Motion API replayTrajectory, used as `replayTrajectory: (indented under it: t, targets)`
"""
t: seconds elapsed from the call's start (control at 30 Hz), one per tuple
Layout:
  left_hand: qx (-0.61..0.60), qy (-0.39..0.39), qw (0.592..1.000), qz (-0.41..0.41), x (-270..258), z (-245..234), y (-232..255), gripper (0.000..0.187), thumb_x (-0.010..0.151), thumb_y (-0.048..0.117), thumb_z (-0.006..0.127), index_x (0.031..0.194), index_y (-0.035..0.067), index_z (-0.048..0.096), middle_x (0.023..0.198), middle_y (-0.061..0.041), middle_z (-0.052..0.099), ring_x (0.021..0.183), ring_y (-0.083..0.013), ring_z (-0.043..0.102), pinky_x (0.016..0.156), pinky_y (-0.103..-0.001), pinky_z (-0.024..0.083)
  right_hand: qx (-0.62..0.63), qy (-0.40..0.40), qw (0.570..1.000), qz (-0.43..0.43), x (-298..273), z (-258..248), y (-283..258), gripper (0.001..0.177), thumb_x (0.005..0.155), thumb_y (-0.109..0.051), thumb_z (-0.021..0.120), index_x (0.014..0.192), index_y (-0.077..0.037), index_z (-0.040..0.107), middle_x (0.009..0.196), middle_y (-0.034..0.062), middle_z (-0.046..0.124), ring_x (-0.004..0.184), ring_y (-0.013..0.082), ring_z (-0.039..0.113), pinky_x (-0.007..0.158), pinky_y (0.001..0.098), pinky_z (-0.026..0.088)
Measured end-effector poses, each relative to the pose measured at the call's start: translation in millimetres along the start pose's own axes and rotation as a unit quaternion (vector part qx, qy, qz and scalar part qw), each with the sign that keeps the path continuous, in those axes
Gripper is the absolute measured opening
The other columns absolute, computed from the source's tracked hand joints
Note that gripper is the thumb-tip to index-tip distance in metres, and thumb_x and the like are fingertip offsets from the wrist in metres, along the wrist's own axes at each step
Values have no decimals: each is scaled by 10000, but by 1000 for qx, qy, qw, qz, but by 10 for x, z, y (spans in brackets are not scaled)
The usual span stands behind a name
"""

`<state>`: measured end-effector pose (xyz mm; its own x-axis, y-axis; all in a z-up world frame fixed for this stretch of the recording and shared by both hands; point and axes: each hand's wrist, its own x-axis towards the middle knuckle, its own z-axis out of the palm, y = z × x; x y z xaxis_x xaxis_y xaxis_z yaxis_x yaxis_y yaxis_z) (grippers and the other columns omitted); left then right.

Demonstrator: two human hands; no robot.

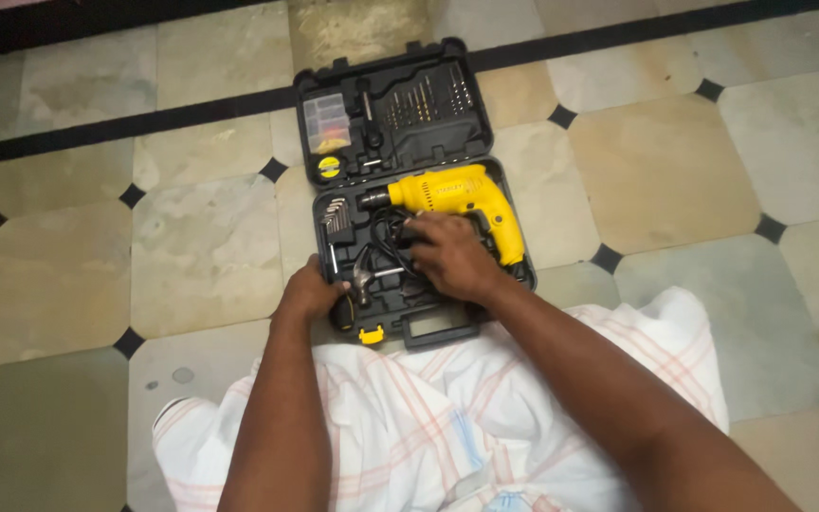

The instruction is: The person sits on the floor and organizes tools into a black toolbox. They place hex keys, a hammer, a screwdriver, and a yellow power drill with its cord into designated slots inside the case.

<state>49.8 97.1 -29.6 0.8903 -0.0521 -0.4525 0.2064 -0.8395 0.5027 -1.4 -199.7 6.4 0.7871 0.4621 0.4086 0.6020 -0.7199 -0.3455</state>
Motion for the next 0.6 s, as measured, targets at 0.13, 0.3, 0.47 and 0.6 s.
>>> replayTrajectory:
  t: [0.13, 0.3, 0.47, 0.6]
  targets:
    - [8, 21, 1000, 2, -14, -11, 78, 636, 816, 265, 832, 1340, 87, 518, 1206, -226, 697, 1166, -407, 647, 989, -475, 518, -10, 90, 987, 135, -41, -62, 437, 366, 861, -193, 786, 1211, -120, 710, 1437, 121, 587, 1361, 350, 531, 1124, 498, 442]
    - [-17, 63, 997, 43, 11, 1, 94, 616, 812, 221, 817, 1330, 77, 518, 1201, -254, 670, 1150, -431, 639, 980, -485, 516, -28, 70, 972, 221, -122, -237, 910, 656, 883, -285, 773, 1455, -71, 533, 1500, 191, 519, 1394, 401, 477, 1142, 484, 408]
    - [0, 56, 998, 12, 118, 17, 177, 594, 840, 224, 795, 1318, 25, 505, 1217, -268, 647, 1167, -440, 625, 985, -492, 511, -71, -22, 961, 266, -13, -209, 1031, 784, 916, -414, 728, 1540, -85, 385, 1577, 194, 401, 1439, 425, 382, 1132, 493, 355]
    - [19, 39, 999, 6, 140, 16, 204, 617, 860, 259, 783, 1320, -34, 494, 1219, -293, 643, 1173, -448, 622, 996, -483, 516, 8, -54, 958, 280, 46, -122, 1029, 861, 933, -455, 681, 1581, -54, 282, 1608, 215, 337, 1477, 416, 355, 1170, 457, 350]
